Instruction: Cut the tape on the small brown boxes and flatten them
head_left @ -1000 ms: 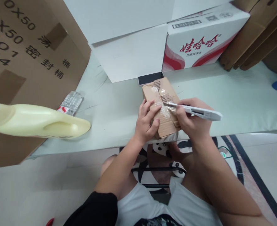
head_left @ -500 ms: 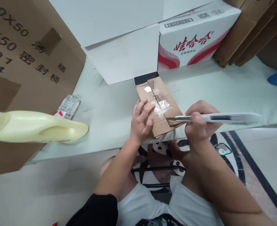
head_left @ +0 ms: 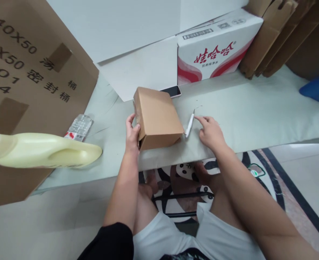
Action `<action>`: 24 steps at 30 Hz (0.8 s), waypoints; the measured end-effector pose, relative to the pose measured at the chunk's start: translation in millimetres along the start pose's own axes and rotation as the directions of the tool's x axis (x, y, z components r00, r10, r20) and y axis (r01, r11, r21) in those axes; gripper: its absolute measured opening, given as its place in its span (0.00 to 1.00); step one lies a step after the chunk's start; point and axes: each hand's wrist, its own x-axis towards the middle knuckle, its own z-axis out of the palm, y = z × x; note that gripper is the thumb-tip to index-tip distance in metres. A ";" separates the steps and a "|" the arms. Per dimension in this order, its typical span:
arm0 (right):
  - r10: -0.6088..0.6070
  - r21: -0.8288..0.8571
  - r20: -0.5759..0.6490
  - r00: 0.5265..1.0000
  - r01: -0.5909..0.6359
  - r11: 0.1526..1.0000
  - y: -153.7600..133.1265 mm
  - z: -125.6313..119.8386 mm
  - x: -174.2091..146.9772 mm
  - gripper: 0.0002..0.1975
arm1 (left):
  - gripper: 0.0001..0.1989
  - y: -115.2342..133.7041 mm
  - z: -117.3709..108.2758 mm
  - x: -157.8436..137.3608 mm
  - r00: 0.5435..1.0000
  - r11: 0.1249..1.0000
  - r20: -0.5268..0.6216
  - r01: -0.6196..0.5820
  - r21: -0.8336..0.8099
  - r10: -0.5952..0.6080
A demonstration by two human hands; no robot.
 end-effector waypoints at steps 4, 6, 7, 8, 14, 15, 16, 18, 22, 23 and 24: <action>-0.199 0.204 0.126 0.972 0.171 0.964 -16.1 1.5 -0.6 0.20 | 0.43 -7.0 -4.5 -0.3 0.997 1.000 0.077 0.017 -0.008 -0.017; -0.284 0.325 0.167 0.944 0.220 0.920 -23.5 0.0 -1.5 0.20 | 0.43 -4.3 -3.7 -1.2 0.993 0.999 0.119 0.028 -0.027 -0.025; -0.301 0.381 0.169 0.939 0.219 0.898 -25.6 -0.8 -2.3 0.22 | 0.42 -1.9 -3.3 -1.8 0.991 0.997 0.129 0.043 -0.066 -0.035; -0.300 0.436 0.169 0.939 0.201 0.877 -26.4 -1.6 -3.3 0.25 | 0.39 0.9 -3.0 -2.3 0.990 0.991 0.131 0.061 -0.120 -0.045; -0.318 0.639 0.171 0.932 0.141 0.756 -19.4 -2.0 -12.0 0.48 | 0.28 7.1 -3.2 -2.5 0.990 0.931 0.045 0.141 -0.337 -0.134; -0.334 0.642 0.155 0.930 0.162 0.750 -19.4 -2.0 -13.0 0.52 | 0.28 5.6 -3.1 -1.9 0.986 0.920 0.030 0.164 -0.357 -0.164; -0.339 0.642 0.135 0.931 0.178 0.745 -20.1 -2.3 -13.7 0.54 | 0.27 4.0 -3.0 -1.2 0.982 0.908 0.018 0.183 -0.378 -0.190; -0.336 0.665 0.093 0.937 0.193 0.722 -23.3 -3.7 -14.0 0.57 | 0.25 1.4 -3.4 0.4 0.975 0.884 -0.005 0.201 -0.422 -0.224; -0.358 0.782 0.060 0.932 0.179 0.597 -30.9 -8.0 -12.6 0.62 | 0.19 3.7 -5.0 3.2 0.948 0.827 -0.008 0.273 -0.491 -0.317; -0.349 0.798 0.071 0.934 0.157 0.582 -32.0 -8.9 -12.3 0.63 | 0.18 5.7 -4.9 3.5 0.936 0.810 0.011 0.310 -0.498 -0.351; -0.327 0.805 0.084 0.941 0.130 0.579 -32.6 -9.5 -12.3 0.65 | 0.17 7.9 -4.5 3.6 0.923 0.792 0.038 0.349 -0.501 -0.383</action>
